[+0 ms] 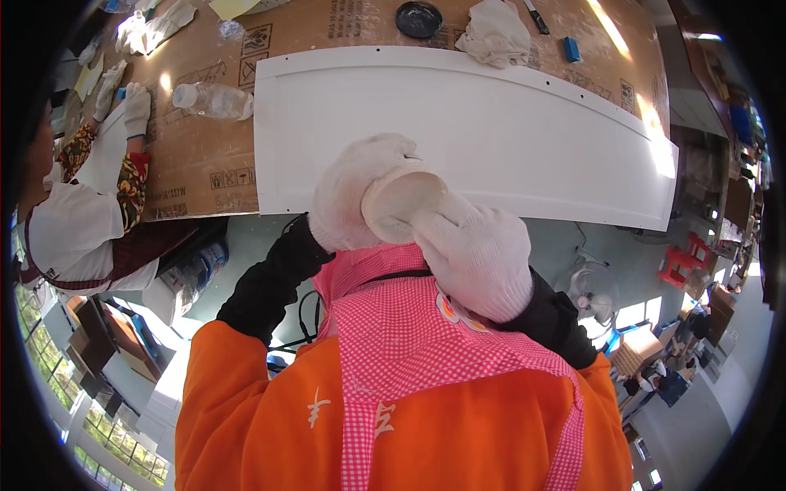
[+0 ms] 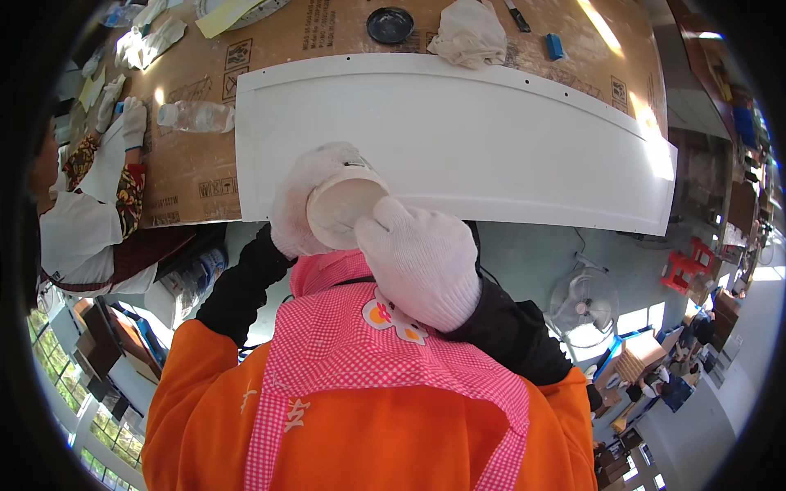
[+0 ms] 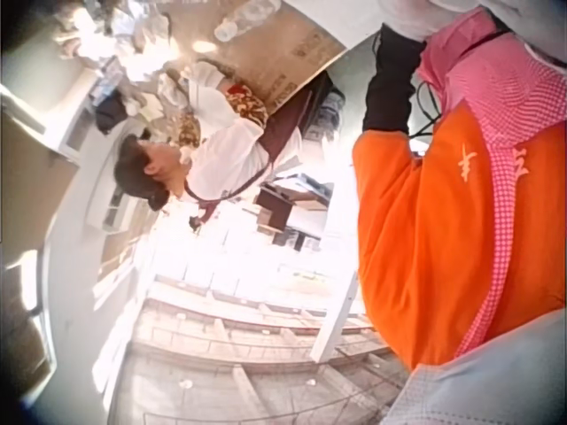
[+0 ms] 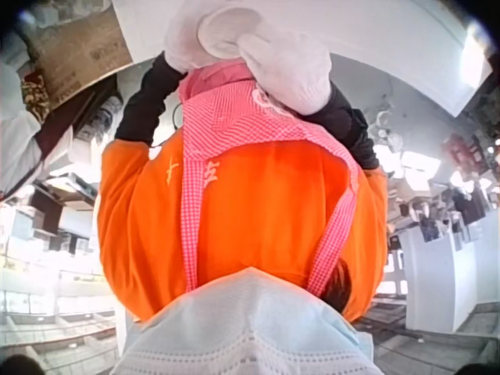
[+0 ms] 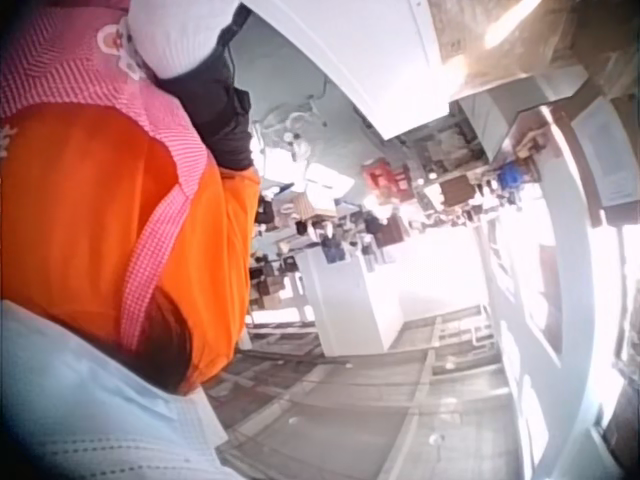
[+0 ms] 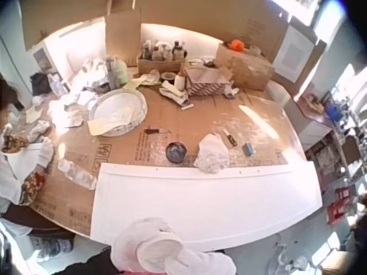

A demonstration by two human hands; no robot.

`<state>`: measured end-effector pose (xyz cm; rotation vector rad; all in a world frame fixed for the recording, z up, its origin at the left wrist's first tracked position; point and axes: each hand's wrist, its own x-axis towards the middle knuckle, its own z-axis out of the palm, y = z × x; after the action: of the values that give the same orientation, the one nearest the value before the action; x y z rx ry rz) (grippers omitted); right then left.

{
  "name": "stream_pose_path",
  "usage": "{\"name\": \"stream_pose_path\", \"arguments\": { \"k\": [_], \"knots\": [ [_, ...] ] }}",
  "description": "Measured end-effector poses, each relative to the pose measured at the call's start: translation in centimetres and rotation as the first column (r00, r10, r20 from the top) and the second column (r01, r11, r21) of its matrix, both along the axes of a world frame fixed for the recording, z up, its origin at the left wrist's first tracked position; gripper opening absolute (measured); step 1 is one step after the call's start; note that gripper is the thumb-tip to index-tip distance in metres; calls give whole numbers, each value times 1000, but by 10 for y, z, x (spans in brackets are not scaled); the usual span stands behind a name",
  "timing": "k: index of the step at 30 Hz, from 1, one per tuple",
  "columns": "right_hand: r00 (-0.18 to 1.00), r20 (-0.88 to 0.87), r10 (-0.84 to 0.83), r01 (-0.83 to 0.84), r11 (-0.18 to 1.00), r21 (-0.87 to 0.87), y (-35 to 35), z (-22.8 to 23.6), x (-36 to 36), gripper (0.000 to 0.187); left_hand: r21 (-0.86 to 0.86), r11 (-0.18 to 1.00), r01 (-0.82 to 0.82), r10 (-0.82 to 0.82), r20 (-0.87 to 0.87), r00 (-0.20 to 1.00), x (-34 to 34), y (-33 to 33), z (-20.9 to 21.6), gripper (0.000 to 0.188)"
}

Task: Repairing or touching up a white furniture panel by applying a substance and scraping away excess with a putty knife.

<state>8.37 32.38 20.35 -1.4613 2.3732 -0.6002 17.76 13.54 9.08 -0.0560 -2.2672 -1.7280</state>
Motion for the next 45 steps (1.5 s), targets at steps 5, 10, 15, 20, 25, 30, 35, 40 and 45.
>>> {"name": "stream_pose_path", "arguments": {
  "k": [5,10,15,20,25,30,35,40,45],
  "knots": [
    [999,-6,44,-44,997,68,8,1,5,7,-65,996,62,-68,-101,993,-12,5,14,63],
    [999,36,0,-3,997,74,12,-2,10,4,-129,986,107,-114,-52,992,-10,8,18,60],
    [996,82,-20,16,999,52,11,-3,13,4,-215,975,58,-69,-44,997,-1,8,10,62],
    [988,138,-63,63,998,3,9,-6,15,8,-214,976,39,-49,-43,998,-1,9,12,63],
    [977,202,-65,73,997,-30,4,-10,15,9,-56,991,-125,110,-213,971,7,15,-5,66],
    [963,253,-89,98,995,-20,0,-11,15,10,-137,987,-86,67,-137,988,6,10,-3,72],
    [946,306,-105,130,989,-64,-5,-11,12,9,-97,987,-127,111,-154,982,11,16,-10,80],
    [888,438,-141,221,965,-139,-7,-10,7,9,44,994,-99,105,-184,977,7,19,-13,71],
    [807,529,-261,351,933,-75,-8,0,-3,14,23,961,-276,277,-113,954,10,28,-9,84]
  ]
}}
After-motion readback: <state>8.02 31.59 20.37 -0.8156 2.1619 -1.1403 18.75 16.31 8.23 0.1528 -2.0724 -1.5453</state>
